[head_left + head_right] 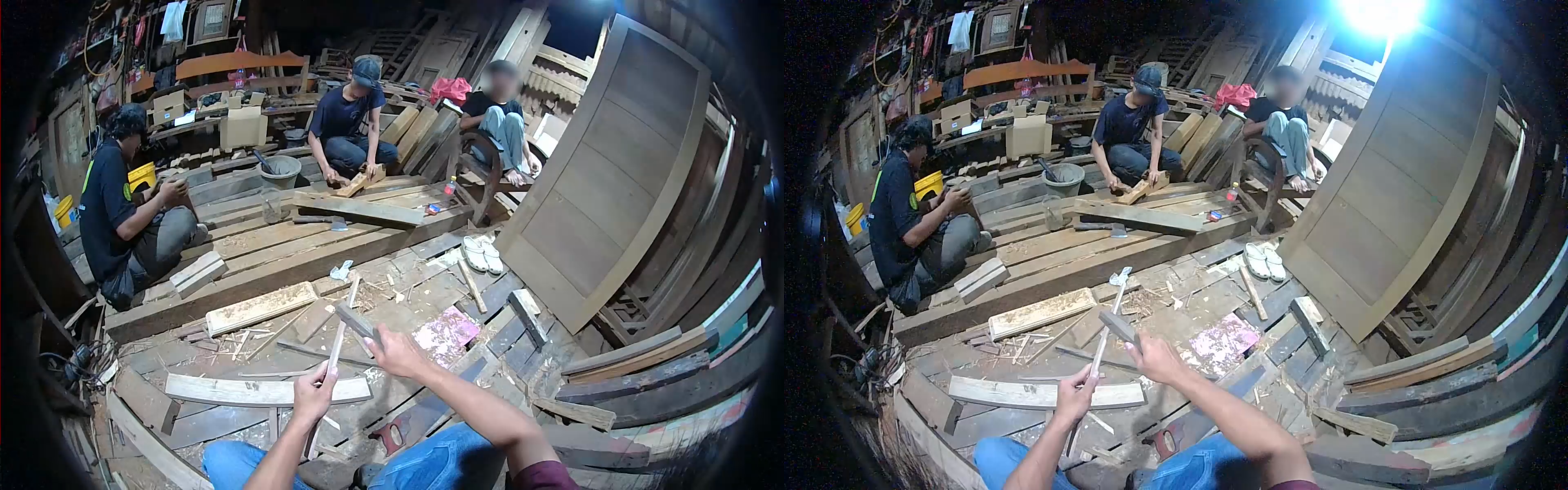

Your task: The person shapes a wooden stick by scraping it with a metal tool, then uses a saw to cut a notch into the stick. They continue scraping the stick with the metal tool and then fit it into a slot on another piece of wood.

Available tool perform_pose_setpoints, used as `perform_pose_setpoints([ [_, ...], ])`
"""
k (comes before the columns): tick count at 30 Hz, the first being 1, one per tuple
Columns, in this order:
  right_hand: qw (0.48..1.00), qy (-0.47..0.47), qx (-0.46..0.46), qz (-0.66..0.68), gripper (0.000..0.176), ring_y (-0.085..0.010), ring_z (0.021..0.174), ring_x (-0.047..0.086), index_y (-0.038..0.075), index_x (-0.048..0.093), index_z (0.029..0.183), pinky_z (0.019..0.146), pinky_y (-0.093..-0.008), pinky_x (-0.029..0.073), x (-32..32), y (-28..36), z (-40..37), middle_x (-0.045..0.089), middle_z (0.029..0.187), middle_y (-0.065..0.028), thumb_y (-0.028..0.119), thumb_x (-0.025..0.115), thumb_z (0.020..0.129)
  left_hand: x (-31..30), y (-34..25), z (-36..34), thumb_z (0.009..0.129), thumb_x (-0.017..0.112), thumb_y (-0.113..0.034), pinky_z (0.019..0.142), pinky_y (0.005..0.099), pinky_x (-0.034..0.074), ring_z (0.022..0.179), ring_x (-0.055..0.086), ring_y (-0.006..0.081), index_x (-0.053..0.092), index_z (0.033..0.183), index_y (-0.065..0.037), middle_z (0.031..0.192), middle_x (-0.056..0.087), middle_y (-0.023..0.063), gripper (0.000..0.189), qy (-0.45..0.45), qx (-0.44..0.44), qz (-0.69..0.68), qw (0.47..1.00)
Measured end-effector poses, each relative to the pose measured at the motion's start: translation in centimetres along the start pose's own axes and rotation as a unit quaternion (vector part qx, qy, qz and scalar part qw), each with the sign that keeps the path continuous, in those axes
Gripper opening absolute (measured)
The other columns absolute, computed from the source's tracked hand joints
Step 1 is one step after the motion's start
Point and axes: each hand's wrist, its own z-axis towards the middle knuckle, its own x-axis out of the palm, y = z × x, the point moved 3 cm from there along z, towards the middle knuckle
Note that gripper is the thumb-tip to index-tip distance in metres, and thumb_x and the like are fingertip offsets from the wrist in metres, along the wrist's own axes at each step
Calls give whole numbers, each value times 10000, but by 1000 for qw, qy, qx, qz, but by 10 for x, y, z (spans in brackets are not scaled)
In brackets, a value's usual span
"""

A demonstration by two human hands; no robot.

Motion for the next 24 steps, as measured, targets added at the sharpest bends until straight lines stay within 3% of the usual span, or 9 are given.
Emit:
perform_pose_setpoints([
  [6, 1000, -28, -13, 1, 422, -476, 817, 617, -52, 510, 1054, 715, -528, 482, 3, 0, 1, 618, 792, -304, 358, 501, 957, -2, -4, -1, 896, 649, -306, 571, 252, 421, 624, 479, 56, 622, 1210, -29, 666, 578, 4, 419, 12, -32, 25, 999],
  [10, 1000, -6, -1, 2, 459, -489, 749, 625, -19, 469, 1186, 667, -548, 495, -4, 9, -1, 627, 739, -296, 370, 519, 949, -2, -1, -1, 893, 654, -307, 577, 254, 422, 627, 480, 50, 621, 1214, -29, 664, 584, 5, 426, 10, -19, 25, 999],
  [24, 999, -32, -6, 28, 431, -489, 787, 623, 38, 505, 1207, 688, -547, 490, -3, 8, -2, 643, 804, -290, 371, 544, 937, -7, -1, -5, 890, 665, -290, 591, 244, 431, 637, 486, 51, 633, 1184, -3, 676, 594, 7, 413, 6, -12, 21, 1000],
])
